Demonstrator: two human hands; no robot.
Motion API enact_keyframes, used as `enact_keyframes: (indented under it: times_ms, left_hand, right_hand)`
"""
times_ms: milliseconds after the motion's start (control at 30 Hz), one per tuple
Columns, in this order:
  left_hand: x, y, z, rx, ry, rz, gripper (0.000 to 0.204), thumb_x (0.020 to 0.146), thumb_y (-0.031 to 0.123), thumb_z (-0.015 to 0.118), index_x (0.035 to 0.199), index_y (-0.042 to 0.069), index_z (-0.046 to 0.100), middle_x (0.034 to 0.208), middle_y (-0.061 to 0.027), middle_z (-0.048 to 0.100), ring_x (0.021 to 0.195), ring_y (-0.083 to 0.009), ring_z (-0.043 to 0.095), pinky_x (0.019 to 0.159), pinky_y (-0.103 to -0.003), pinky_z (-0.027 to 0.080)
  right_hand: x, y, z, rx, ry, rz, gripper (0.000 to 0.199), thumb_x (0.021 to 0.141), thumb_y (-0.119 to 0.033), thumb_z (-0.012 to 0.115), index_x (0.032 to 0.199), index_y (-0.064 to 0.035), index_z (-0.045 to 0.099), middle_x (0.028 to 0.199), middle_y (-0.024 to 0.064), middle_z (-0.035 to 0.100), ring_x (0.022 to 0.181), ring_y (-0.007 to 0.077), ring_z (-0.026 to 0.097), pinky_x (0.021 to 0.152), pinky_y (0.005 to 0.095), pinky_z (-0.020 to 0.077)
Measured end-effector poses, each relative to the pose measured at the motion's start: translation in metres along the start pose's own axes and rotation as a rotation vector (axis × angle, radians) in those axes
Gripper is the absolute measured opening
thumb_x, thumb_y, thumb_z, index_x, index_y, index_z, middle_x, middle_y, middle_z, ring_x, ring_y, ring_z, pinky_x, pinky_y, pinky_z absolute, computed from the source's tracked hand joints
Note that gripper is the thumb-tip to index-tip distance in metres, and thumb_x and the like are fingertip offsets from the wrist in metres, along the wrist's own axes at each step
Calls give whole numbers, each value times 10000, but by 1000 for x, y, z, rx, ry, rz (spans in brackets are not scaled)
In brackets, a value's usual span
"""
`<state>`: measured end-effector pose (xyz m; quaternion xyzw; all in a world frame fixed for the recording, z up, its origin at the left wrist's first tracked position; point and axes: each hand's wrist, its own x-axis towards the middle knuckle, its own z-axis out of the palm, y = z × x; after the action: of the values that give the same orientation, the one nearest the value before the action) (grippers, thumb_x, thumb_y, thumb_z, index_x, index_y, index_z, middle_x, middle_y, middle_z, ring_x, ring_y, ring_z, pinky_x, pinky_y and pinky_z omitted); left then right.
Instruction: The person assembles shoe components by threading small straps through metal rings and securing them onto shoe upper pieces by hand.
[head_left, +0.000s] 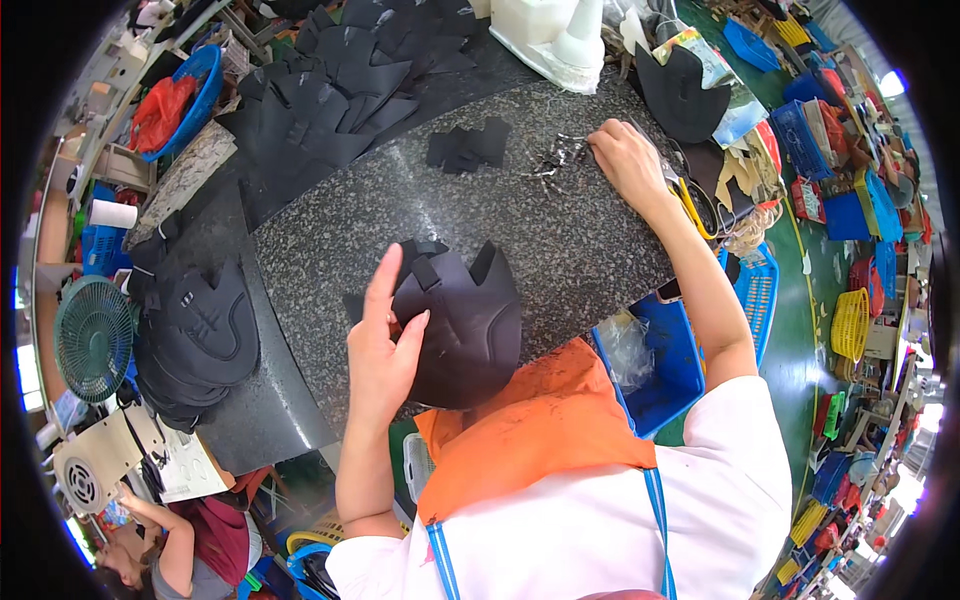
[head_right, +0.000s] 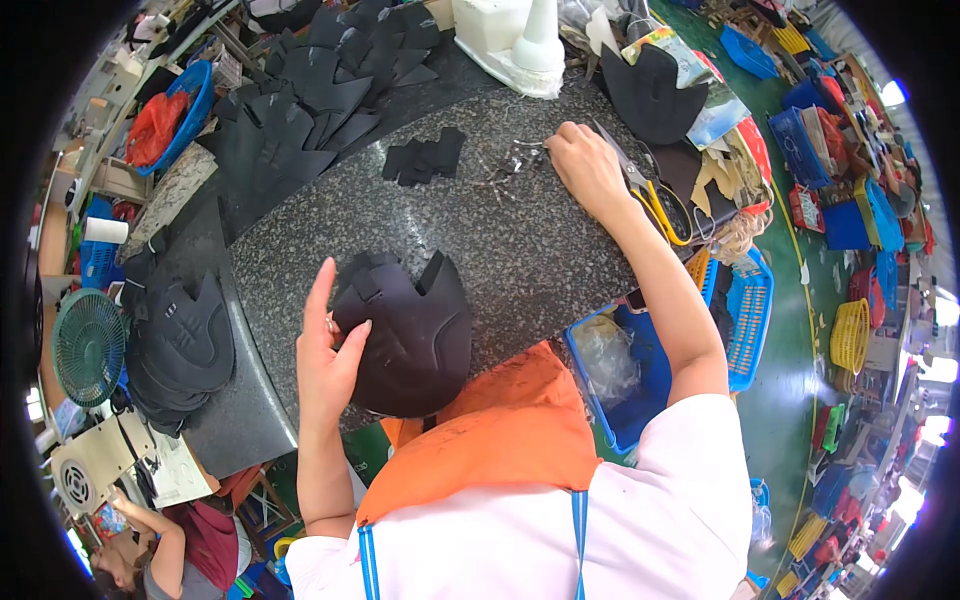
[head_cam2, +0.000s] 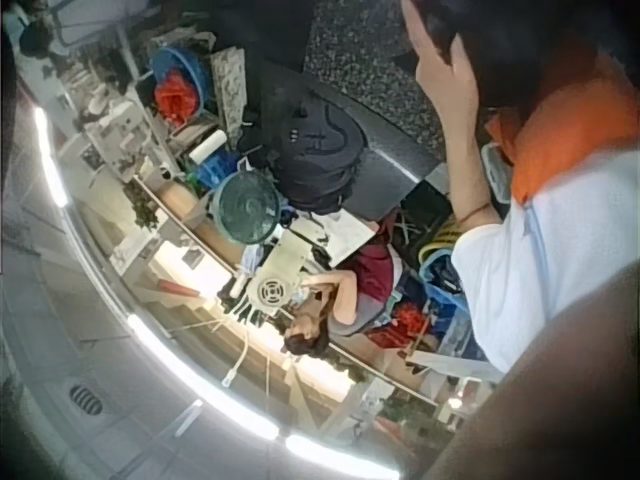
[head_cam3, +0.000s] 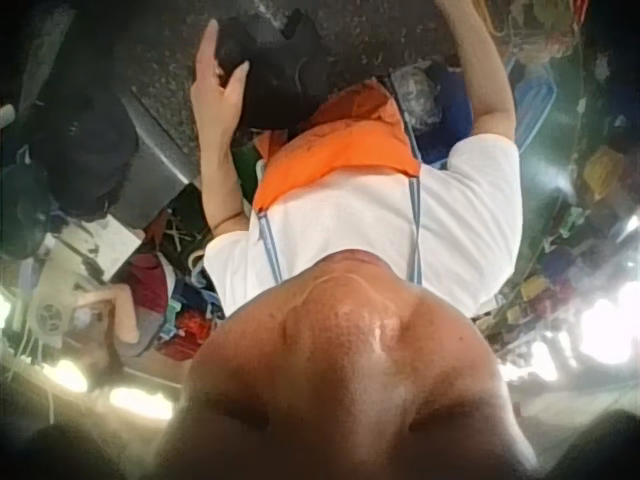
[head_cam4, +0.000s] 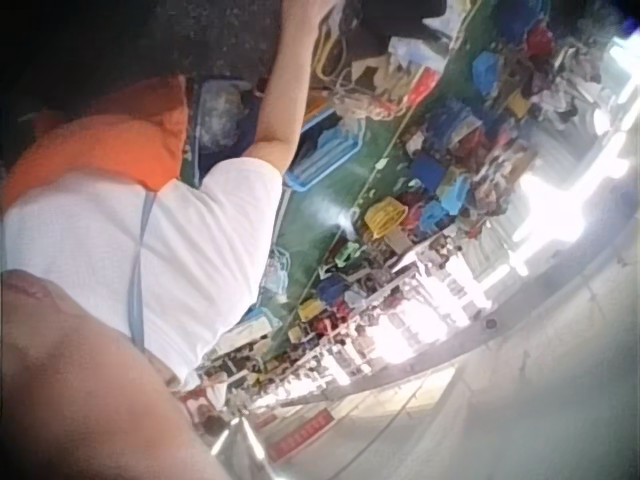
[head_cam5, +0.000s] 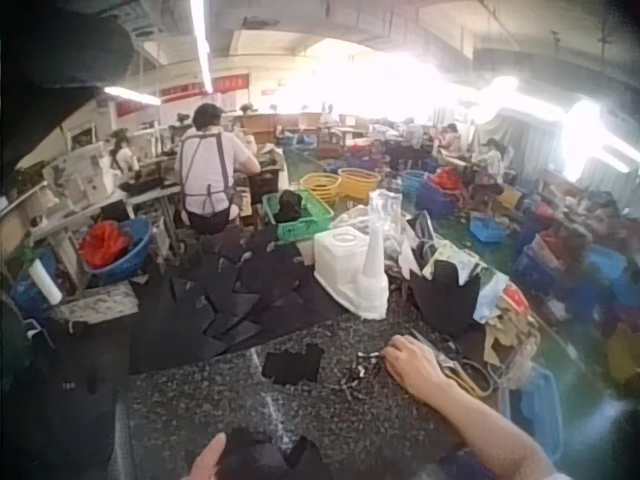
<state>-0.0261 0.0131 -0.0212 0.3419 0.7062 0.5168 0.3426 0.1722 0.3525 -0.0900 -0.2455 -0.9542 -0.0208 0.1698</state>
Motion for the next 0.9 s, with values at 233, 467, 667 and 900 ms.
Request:
enact_keyframes:
  times_ms: [233,467,667,900]
  left_hand:
    - [0,-5,4,118,-34,120,341,819,-1,666,1159,31,658,1014,-91,650,920,-172,632,824,-294,497]
    - [-4,8,9,185,11,258,114,763,-29,714,852,30,671,803,-55,679,746,-155,639,675,-267,487]
    - [-14,4,4,181,36,275,128,771,-22,727,873,32,673,826,-53,692,749,-132,660,660,-243,500]
    - [-10,4,3,364,31,511,381,726,37,780,1082,72,649,861,-65,702,733,-182,679,640,-274,518]
  right_hand:
    - [2,-126,-61,778,-168,-154,186,834,-73,631,1014,-51,669,878,125,621,834,287,616,755,373,509]
    - [-10,-193,-76,1281,-366,30,147,814,-36,689,951,-18,637,846,34,627,790,122,625,695,263,502]
    - [-17,-211,-70,1718,-537,468,114,854,-104,712,881,-3,669,846,10,672,769,31,596,661,178,464]
    - [-9,-200,-67,1727,-739,473,157,820,-138,747,798,3,682,752,10,665,748,48,596,673,205,464]
